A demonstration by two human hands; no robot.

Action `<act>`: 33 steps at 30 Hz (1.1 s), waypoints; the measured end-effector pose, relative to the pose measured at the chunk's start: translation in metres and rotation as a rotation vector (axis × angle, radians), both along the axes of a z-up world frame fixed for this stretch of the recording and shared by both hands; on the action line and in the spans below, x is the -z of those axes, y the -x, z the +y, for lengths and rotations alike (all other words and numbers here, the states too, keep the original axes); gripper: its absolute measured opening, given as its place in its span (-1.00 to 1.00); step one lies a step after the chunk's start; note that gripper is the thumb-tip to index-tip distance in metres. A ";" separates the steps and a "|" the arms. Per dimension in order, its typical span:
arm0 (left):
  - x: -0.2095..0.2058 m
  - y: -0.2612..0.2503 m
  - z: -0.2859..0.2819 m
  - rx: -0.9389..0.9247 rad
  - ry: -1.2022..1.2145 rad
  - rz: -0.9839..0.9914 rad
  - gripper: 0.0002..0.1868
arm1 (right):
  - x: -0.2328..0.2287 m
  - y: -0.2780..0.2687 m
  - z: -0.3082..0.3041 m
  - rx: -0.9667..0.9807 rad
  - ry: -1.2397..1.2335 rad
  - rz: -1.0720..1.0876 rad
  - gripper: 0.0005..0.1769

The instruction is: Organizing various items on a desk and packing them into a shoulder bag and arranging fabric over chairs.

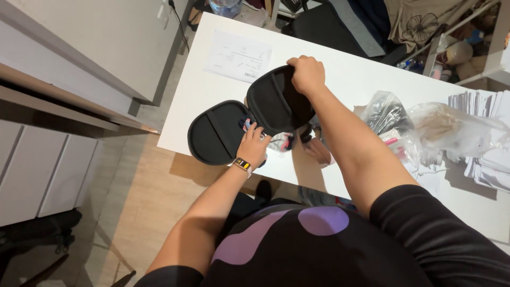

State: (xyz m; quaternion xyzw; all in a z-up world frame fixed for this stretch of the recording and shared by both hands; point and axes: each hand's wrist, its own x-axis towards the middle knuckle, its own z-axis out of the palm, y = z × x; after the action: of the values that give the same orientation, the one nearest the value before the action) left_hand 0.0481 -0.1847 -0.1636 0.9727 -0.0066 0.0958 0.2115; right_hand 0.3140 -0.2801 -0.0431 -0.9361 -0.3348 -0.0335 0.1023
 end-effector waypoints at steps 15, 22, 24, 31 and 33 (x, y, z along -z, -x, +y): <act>-0.064 -0.013 0.028 -0.378 0.669 -0.215 -0.86 | 0.041 0.125 -0.034 -0.029 -0.760 0.512 -0.43; -0.102 -0.034 0.023 -0.291 0.863 -0.289 -0.87 | 0.053 0.190 -0.023 0.093 -1.052 0.832 -0.50; -0.103 -0.036 0.012 -0.236 0.941 -0.214 -0.85 | 0.055 0.198 -0.021 0.308 -1.503 1.308 -0.53; -0.115 -0.018 -0.008 0.427 0.653 -0.160 -0.69 | 0.037 0.210 -0.043 0.834 -1.942 1.298 -0.63; -0.124 -0.011 -0.010 0.539 0.348 -0.136 -0.60 | 0.067 0.217 -0.067 0.921 -1.907 1.069 -0.74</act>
State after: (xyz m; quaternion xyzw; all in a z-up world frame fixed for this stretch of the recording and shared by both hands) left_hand 0.0595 -0.1945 -0.0396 0.8765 -0.2614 0.1008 0.3915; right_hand 0.0967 -0.3467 -0.1100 -0.4095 0.2791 0.0919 0.8637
